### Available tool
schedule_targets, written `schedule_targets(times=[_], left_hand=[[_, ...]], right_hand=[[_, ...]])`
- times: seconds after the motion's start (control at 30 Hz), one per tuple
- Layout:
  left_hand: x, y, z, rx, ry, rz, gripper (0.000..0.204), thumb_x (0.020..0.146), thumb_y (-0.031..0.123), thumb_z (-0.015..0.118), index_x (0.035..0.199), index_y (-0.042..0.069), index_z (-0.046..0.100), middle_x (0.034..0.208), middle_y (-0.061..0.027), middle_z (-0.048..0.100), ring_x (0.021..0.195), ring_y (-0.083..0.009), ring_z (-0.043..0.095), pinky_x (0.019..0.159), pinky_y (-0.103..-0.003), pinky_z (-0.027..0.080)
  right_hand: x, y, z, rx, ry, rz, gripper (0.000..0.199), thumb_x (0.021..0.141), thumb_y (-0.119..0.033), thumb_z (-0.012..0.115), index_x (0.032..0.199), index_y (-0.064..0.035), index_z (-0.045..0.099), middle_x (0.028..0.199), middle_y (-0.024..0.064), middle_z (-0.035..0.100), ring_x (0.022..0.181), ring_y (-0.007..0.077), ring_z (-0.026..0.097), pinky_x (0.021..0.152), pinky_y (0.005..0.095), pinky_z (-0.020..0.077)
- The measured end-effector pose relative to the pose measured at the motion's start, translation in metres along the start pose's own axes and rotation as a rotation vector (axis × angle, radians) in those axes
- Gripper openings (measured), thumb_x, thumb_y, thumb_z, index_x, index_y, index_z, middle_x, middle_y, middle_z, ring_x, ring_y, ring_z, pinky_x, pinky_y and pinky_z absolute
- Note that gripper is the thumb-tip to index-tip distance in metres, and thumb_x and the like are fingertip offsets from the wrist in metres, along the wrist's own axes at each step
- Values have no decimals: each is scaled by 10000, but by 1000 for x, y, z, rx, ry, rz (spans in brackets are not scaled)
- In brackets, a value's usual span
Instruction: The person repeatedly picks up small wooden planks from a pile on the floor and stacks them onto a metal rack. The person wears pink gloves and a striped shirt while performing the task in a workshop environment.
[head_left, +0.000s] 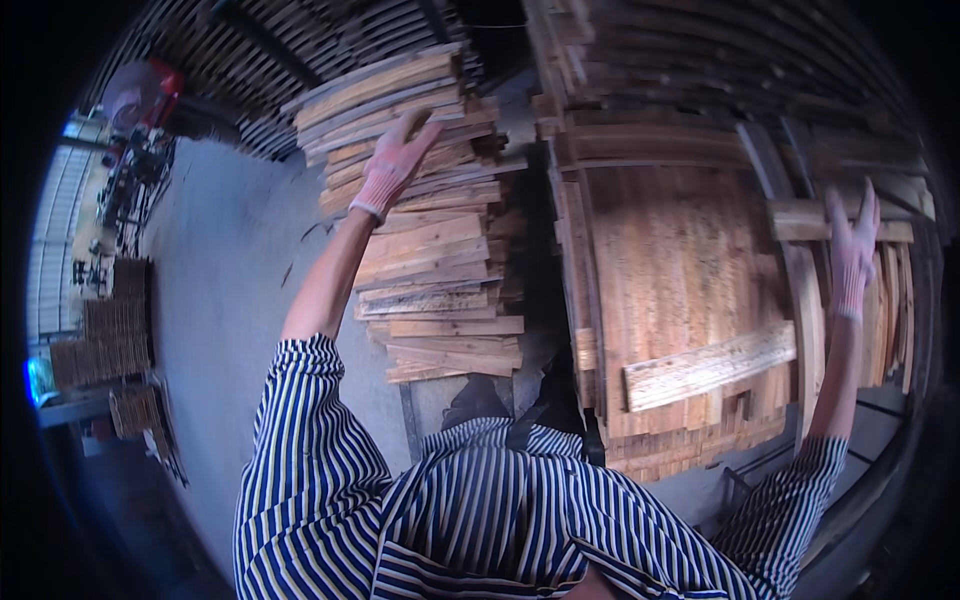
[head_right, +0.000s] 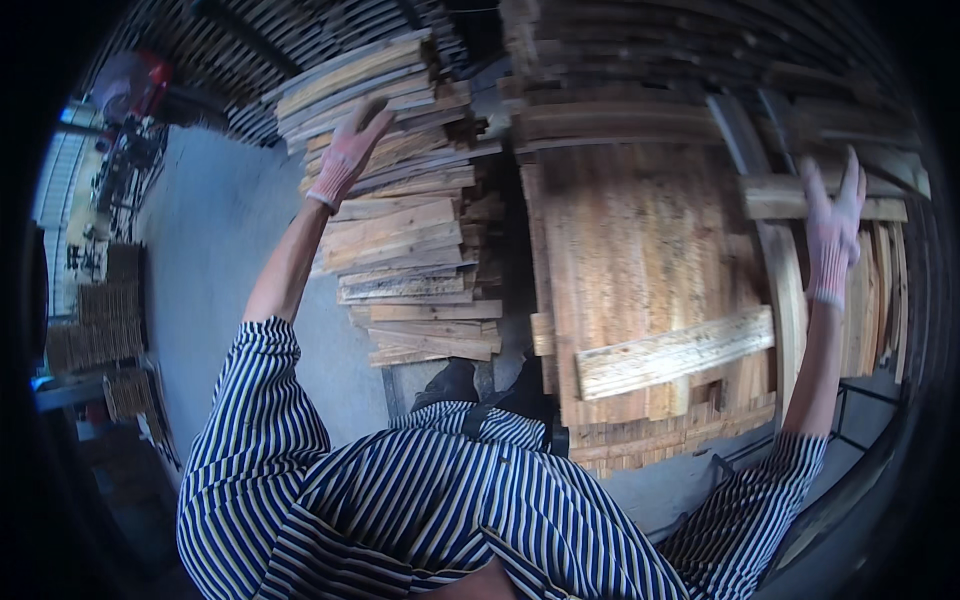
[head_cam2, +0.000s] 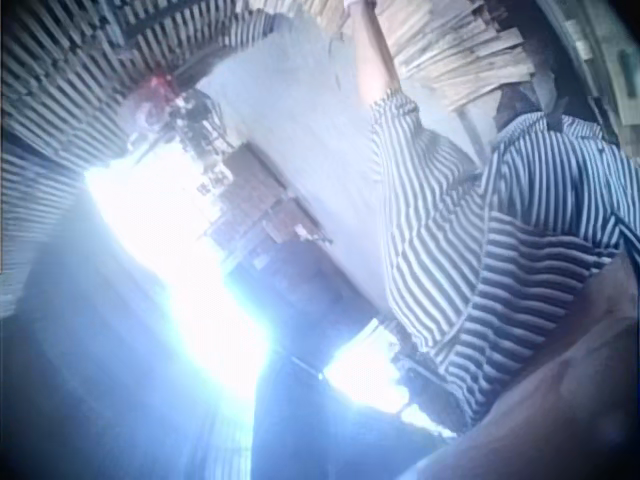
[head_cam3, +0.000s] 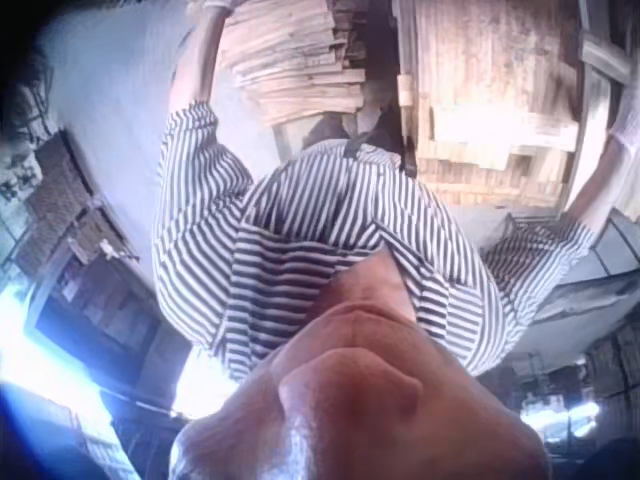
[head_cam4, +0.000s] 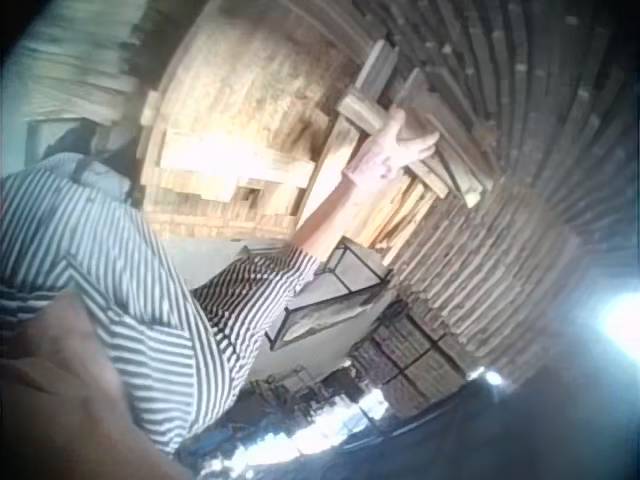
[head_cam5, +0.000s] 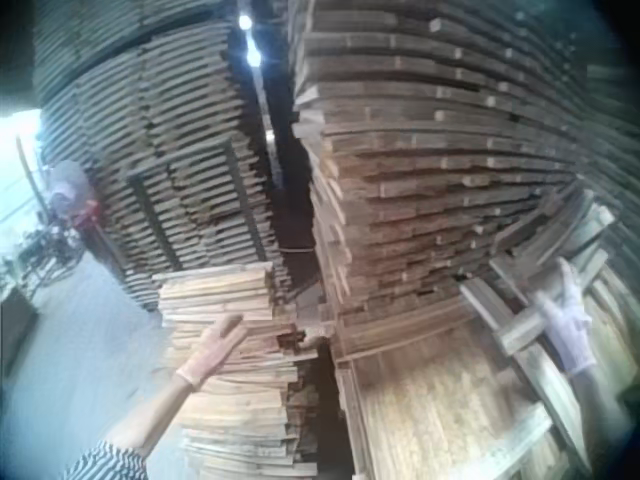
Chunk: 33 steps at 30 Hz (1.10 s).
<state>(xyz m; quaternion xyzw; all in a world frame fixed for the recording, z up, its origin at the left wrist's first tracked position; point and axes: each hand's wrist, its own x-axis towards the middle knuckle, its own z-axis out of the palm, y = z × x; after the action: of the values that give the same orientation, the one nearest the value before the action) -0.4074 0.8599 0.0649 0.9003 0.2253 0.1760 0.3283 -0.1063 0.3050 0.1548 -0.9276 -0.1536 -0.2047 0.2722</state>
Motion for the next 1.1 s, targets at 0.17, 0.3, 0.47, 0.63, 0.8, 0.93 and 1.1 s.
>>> schedule_targets(times=[0.17, 0.3, 0.47, 0.63, 0.8, 0.93, 1.1], left_hand=[[-188, -216, -41, 165, -211, -592, 773, 922, 656, 530, 1388, 41, 568, 1359, -255, 595, 1305, -379, 540, 1076, -422, 418], [-280, -290, -9, -356, -213, -1139, 695, 902, 646, 615, 1267, 56, 651, 995, -89, 654, 755, -180, 560, 608, -378, 496], [-318, -346, 56, -1125, 25, -1311, 542, 861, 675, 674, 844, 143, 570, 775, -48, 509, 748, -227, 527, 708, -433, 484], [-287, -386, 132, -1525, 87, -1424, 545, 909, 692, 575, 984, 152, 561, 932, -115, 572, 948, -309, 545, 956, -558, 417], [-276, -441, 205, -1664, 251, -1350, 875, 900, 737, 530, 1522, 170, 289, 1481, -184, 426, 1388, -389, 366, 1180, -631, 210], [-230, -391, 203, -1837, 464, -1388, 993, 906, 750, 505, 1610, 163, 124, 1603, -166, 307, 1488, -391, 240, 1179, -670, 215], [-263, -396, 218, -1887, 609, -1209, 1043, 873, 811, 471, 1599, 120, 181, 1621, -157, 265, 1479, -377, 266, 1188, -632, 248]], right_hand=[[-146, -140, -1, 257, -202, -138, 696, 945, -293, 683, 1534, -64, 392, 1561, 200, 395, 1471, 328, 344, 1213, 478, 291], [-252, -223, 30, 669, -313, -154, 678, 904, -96, 711, 1512, -38, 418, 1540, 189, 429, 1420, 322, 429, 1178, 455, 374], [-329, -286, 189, 716, -714, 353, 646, 898, -206, 719, 1463, -9, 474, 1499, 195, 484, 1379, 318, 484, 1151, 410, 393], [-353, -260, 402, 276, -798, 303, 817, 885, -525, 670, 1487, -30, 425, 1472, 230, 499, 1355, 367, 499, 1101, 434, 421], [-331, -283, 550, 123, -1098, 313, 1086, 803, -842, 499, 1523, -38, 370, 1451, 274, 506, 1375, 387, 469, 1124, 424, 380], [-333, -253, 595, 295, -1299, 472, 1039, 831, -828, 486, 1487, -23, 444, 1510, 231, 471, 1417, 329, 433, 1170, 371, 311], [-387, -246, 551, 389, -1309, 448, 1015, 862, -632, 653, 1549, 20, 289, 1519, 238, 452, 1433, 314, 411, 1203, 363, 263]])
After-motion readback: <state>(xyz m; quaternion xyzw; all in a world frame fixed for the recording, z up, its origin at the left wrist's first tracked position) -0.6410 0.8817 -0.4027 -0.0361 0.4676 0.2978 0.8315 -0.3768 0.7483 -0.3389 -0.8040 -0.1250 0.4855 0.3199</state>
